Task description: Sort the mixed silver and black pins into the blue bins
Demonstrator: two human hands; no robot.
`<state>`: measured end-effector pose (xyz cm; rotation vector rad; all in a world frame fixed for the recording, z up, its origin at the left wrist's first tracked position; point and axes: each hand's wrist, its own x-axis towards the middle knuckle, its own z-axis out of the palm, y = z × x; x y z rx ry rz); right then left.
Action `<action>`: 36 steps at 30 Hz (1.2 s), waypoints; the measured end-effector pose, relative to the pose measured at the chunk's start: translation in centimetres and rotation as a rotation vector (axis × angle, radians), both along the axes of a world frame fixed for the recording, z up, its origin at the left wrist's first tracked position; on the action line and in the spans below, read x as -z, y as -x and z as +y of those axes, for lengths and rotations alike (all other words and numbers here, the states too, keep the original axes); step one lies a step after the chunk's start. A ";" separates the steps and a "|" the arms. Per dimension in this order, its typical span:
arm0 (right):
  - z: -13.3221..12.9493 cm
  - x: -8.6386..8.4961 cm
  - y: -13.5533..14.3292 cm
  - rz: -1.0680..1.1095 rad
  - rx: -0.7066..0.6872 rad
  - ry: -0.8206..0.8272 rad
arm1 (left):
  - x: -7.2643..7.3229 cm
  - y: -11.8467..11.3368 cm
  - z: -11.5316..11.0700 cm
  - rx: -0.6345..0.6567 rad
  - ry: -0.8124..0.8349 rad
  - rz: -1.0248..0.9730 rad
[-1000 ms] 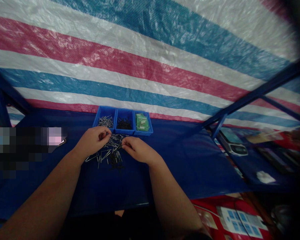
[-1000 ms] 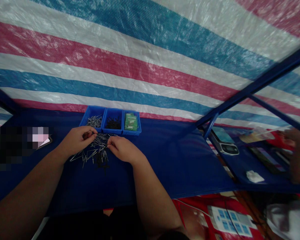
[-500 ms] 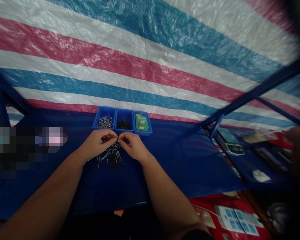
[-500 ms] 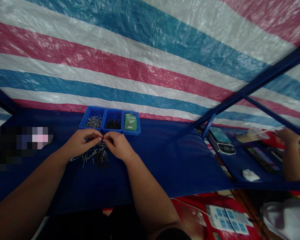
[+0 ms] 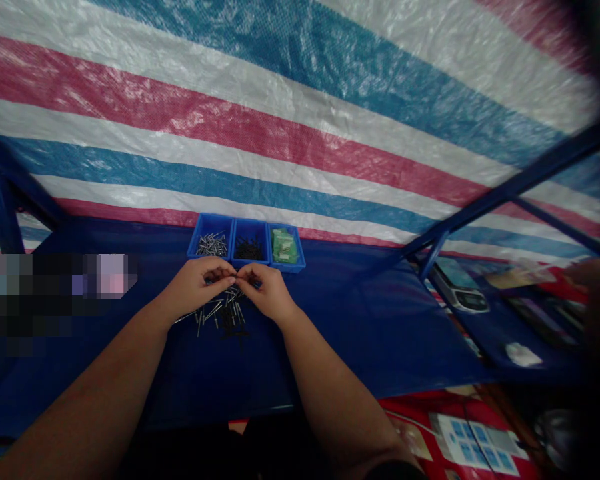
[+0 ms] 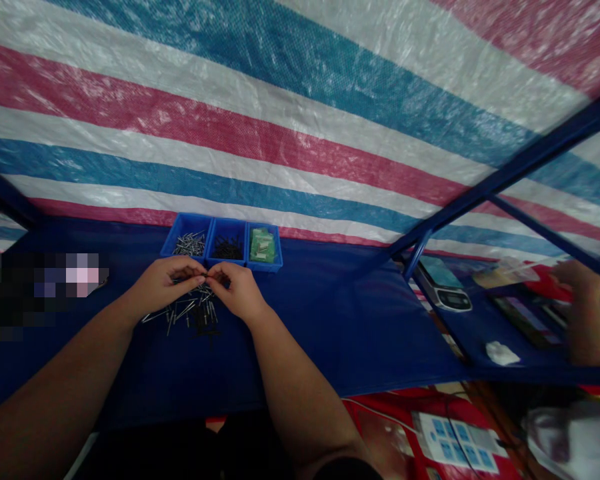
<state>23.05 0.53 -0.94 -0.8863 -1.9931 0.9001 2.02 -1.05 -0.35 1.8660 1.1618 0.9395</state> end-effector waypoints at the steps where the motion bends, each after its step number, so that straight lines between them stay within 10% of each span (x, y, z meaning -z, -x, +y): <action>1: 0.0 0.1 0.0 0.012 0.005 0.000 | 0.0 0.0 0.0 -0.009 -0.002 0.005; 36: 0.1 0.4 0.7 0.057 0.058 -0.068 | -0.5 0.1 -0.1 -0.013 -0.088 0.076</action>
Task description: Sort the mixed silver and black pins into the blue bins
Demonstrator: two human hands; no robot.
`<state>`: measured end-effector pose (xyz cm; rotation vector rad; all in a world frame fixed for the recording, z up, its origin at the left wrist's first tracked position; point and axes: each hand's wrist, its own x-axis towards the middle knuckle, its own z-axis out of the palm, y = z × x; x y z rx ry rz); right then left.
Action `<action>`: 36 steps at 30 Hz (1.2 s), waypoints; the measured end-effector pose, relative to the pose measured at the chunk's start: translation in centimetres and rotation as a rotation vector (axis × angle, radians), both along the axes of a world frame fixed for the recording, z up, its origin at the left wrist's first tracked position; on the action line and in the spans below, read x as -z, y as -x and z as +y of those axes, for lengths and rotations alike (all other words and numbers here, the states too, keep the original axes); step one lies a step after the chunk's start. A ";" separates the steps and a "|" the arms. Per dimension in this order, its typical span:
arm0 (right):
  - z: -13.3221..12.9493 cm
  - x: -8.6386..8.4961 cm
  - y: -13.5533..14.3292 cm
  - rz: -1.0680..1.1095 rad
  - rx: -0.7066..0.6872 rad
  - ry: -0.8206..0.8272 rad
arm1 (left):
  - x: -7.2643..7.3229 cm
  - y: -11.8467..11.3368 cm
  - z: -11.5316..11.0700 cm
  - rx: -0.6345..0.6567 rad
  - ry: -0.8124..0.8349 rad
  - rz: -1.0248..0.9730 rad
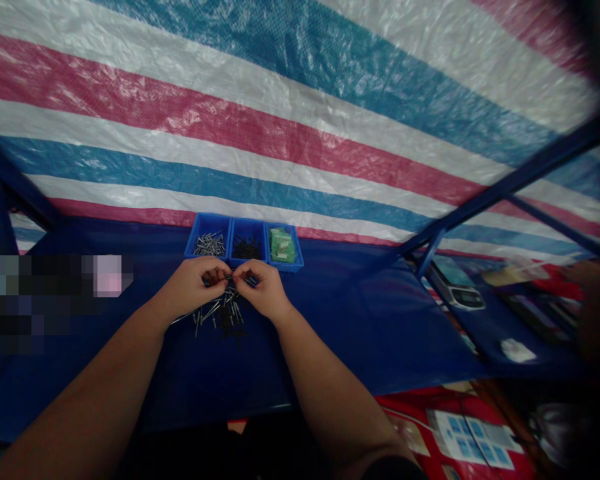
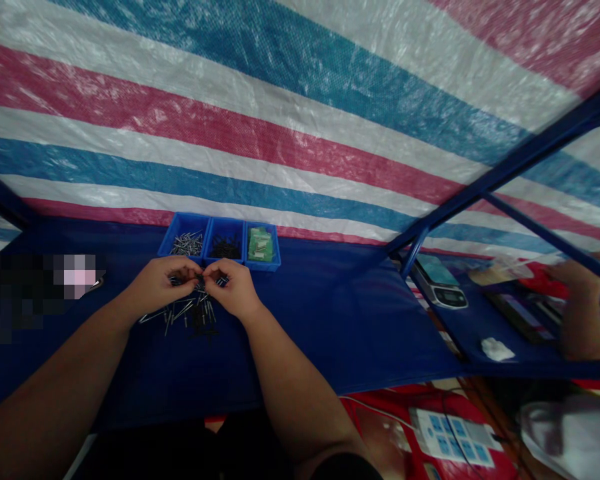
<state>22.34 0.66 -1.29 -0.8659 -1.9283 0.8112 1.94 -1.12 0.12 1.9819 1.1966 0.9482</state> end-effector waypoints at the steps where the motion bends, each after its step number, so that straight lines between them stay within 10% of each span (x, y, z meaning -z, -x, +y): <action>1: -0.1 -0.2 0.0 0.006 0.024 -0.019 | -0.1 0.0 0.0 -0.004 0.000 0.006; 10: 1.3 -0.7 -0.3 0.025 0.383 -0.201 | 0.7 0.1 0.2 -0.029 0.011 0.007; 22: -0.1 -0.3 0.0 0.018 -0.073 0.075 | 0.7 0.0 0.2 -0.063 0.123 -0.195; 36: 1.2 -0.2 -0.8 0.036 0.174 0.106 | 1.3 0.6 0.6 -0.166 0.061 -0.127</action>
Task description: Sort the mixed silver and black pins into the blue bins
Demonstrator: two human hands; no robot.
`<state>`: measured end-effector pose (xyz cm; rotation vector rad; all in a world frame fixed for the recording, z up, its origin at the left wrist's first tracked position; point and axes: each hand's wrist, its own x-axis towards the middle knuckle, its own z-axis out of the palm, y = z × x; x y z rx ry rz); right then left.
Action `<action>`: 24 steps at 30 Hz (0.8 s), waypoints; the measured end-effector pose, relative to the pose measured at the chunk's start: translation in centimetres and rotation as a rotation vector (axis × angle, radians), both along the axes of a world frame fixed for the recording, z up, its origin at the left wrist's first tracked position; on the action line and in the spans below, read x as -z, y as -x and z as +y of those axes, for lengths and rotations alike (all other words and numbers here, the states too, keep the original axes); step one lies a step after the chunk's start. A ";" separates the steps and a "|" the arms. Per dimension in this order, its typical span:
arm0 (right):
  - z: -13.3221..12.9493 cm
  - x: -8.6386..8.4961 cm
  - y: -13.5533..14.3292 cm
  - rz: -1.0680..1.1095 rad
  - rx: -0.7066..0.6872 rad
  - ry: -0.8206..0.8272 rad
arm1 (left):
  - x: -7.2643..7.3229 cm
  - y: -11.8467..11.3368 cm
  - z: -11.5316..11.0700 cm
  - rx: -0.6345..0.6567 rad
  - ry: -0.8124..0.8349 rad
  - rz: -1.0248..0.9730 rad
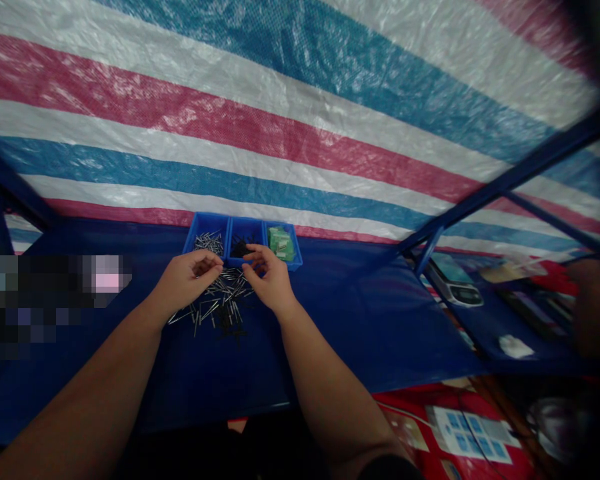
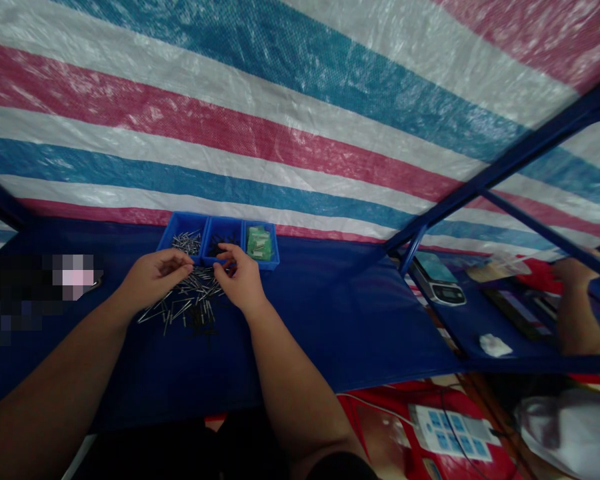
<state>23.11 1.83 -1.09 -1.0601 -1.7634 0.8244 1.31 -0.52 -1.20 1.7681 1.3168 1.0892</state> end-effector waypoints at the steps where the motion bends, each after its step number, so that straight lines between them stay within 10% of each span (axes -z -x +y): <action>1: 0.0 -0.3 -0.3 -0.050 0.003 -0.013 | 0.0 0.0 0.0 -0.005 -0.001 0.011; 7: -1.0 -1.8 -2.8 -0.415 -0.342 0.128 | -0.1 -0.1 -0.1 -0.009 -0.003 0.082; 13: -1.6 -1.6 -2.7 -0.630 -0.375 0.267 | 0.1 -0.1 -0.1 0.018 -0.022 0.123; 24: -1.5 -2.4 -2.3 -0.459 -0.462 0.201 | 0.1 -0.1 0.0 0.008 0.004 0.158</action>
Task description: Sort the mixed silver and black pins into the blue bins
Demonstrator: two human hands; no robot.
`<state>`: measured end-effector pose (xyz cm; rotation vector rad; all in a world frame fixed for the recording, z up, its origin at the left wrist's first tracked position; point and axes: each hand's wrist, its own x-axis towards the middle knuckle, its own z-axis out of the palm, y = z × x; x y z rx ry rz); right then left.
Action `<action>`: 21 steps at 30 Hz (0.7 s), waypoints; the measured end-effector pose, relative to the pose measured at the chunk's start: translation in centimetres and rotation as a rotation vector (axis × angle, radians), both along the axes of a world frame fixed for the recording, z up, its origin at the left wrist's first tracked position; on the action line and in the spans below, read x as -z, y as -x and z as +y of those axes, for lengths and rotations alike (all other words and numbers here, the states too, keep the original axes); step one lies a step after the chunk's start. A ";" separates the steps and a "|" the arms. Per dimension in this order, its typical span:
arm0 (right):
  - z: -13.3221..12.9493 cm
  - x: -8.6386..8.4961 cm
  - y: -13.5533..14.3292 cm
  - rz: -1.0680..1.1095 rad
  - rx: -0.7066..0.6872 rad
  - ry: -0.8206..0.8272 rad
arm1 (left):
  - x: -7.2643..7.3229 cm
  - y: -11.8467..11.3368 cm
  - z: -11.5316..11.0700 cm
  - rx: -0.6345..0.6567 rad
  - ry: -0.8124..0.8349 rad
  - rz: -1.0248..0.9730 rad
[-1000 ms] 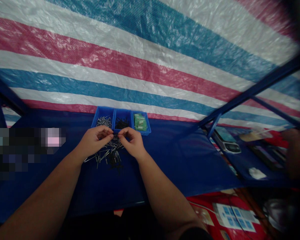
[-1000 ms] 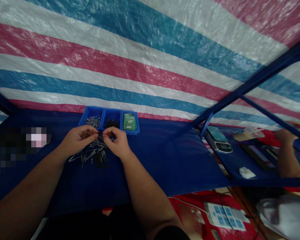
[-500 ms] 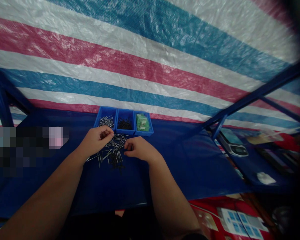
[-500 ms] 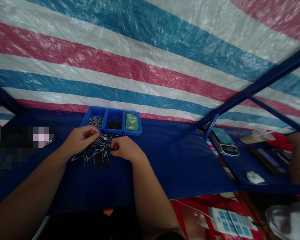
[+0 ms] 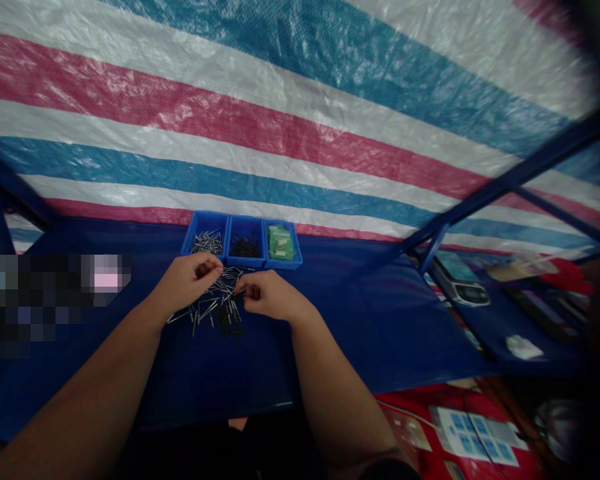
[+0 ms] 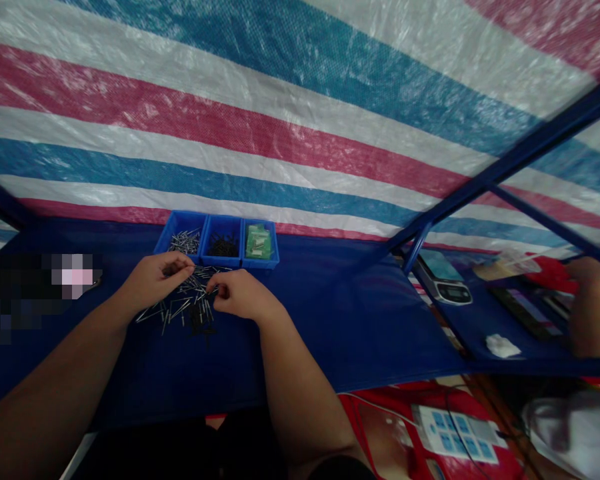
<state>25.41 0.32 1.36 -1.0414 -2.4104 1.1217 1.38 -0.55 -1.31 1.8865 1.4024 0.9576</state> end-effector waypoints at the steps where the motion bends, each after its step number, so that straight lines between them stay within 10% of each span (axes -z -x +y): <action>1: 0.1 0.1 0.0 0.054 0.017 -0.002 | -0.1 0.0 0.0 0.001 -0.001 0.002; 15: 2.6 2.8 1.7 0.623 0.601 0.059 | -0.2 -0.1 -0.1 0.005 0.003 -0.025; 21: 1.4 1.5 0.1 0.226 0.301 -0.026 | -0.4 0.0 -0.1 -0.006 0.005 -0.016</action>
